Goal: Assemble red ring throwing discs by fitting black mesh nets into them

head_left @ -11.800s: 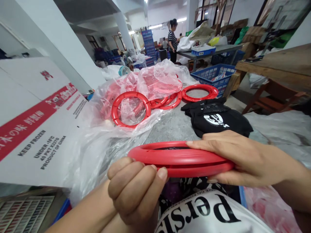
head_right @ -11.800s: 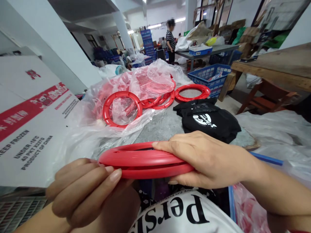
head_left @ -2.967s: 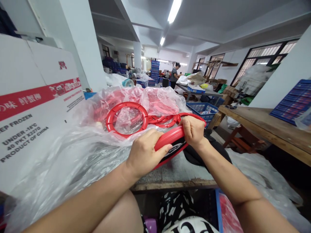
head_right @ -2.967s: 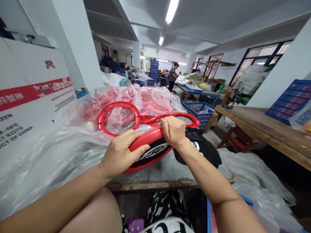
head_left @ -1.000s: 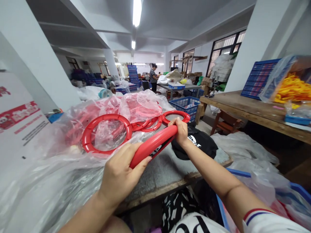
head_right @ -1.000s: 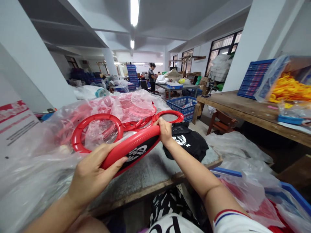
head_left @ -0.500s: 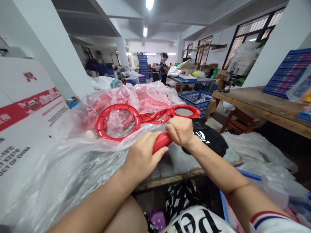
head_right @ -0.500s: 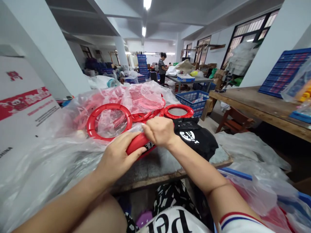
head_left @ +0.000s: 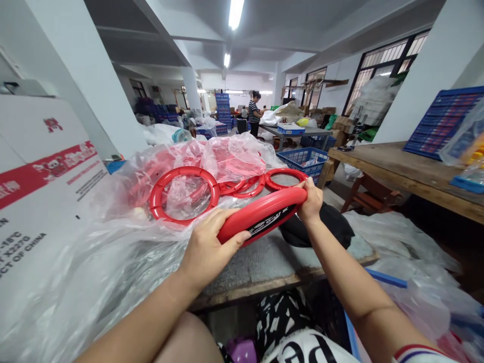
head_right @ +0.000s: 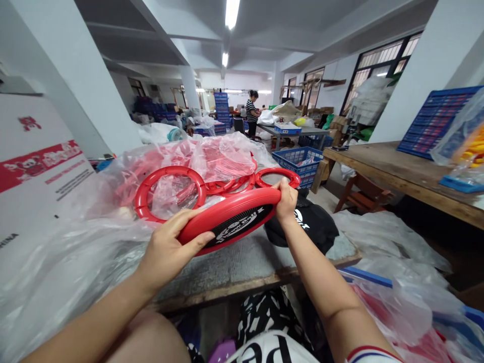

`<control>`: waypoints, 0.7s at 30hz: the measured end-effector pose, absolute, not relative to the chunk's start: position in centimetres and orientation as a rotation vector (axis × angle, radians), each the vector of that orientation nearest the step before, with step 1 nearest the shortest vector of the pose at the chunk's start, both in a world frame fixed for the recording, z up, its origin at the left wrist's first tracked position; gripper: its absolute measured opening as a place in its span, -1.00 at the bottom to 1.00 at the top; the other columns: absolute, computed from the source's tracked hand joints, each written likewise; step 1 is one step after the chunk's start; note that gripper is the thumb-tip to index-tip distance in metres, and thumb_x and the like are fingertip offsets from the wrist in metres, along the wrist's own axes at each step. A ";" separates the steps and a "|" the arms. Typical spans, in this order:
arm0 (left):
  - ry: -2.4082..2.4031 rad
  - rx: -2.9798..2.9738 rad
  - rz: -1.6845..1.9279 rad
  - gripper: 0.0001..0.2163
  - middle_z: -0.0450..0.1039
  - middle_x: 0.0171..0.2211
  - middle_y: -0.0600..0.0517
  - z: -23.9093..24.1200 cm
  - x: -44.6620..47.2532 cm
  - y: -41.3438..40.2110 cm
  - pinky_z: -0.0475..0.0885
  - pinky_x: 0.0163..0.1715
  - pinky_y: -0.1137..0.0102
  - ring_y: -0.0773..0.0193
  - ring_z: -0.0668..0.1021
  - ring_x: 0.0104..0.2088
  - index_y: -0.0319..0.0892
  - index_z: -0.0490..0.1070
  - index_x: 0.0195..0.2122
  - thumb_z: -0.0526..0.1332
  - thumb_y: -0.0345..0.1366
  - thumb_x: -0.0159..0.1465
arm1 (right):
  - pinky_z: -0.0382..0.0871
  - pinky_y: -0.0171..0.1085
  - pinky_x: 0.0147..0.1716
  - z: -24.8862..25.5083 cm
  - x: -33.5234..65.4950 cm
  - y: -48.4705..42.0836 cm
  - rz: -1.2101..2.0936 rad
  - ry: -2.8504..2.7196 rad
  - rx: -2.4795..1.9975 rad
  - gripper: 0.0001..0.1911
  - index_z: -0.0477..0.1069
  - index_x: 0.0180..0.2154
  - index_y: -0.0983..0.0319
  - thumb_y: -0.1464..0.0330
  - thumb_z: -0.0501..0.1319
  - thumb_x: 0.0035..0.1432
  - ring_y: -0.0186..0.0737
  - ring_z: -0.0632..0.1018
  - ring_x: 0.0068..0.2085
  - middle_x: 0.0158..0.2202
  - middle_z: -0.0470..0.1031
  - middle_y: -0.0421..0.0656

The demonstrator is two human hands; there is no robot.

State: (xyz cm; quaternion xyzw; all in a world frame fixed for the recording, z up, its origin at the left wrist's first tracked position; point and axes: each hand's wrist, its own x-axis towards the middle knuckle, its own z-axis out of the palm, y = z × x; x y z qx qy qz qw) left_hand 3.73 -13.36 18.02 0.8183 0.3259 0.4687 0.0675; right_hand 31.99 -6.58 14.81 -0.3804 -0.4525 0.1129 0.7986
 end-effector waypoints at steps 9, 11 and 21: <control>0.974 2.481 1.532 -0.76 0.65 -0.17 -0.01 18.3 3.7 -14.0 0.55 -0.10 0.31 0.17 0.66 -0.19 -0.14 0.57 -0.06 0.34 -0.17 0.31 | 0.32 -0.22 -0.43 14.2 31.5 -5.8 0.345 -0.984 -0.844 -0.29 0.38 -0.62 0.19 -0.25 0.08 0.22 -0.27 0.39 -0.54 -0.62 0.43 -0.19; 1.005 2.491 1.551 -0.76 0.65 -0.18 -0.01 18.4 3.6 -14.1 0.56 -0.10 0.30 0.17 0.66 -0.21 -0.15 0.57 -0.07 0.34 -0.16 0.31 | 0.36 -0.21 -0.37 14.3 31.4 -6.0 0.306 -1.037 -0.865 -0.29 0.44 -0.56 0.20 -0.24 0.05 0.26 -0.24 0.45 -0.48 -0.56 0.48 -0.17; 0.933 2.712 1.339 -0.75 0.65 -0.15 -0.03 17.8 4.0 -14.7 0.56 -0.14 0.32 0.16 0.67 -0.18 -0.14 0.54 -0.01 0.32 -0.20 0.33 | 0.30 -0.21 -0.31 18.4 27.1 -13.2 -0.340 -1.930 -0.834 -0.44 0.49 -0.42 0.16 -0.04 -0.01 0.43 -0.20 0.48 -0.38 -0.46 0.51 -0.11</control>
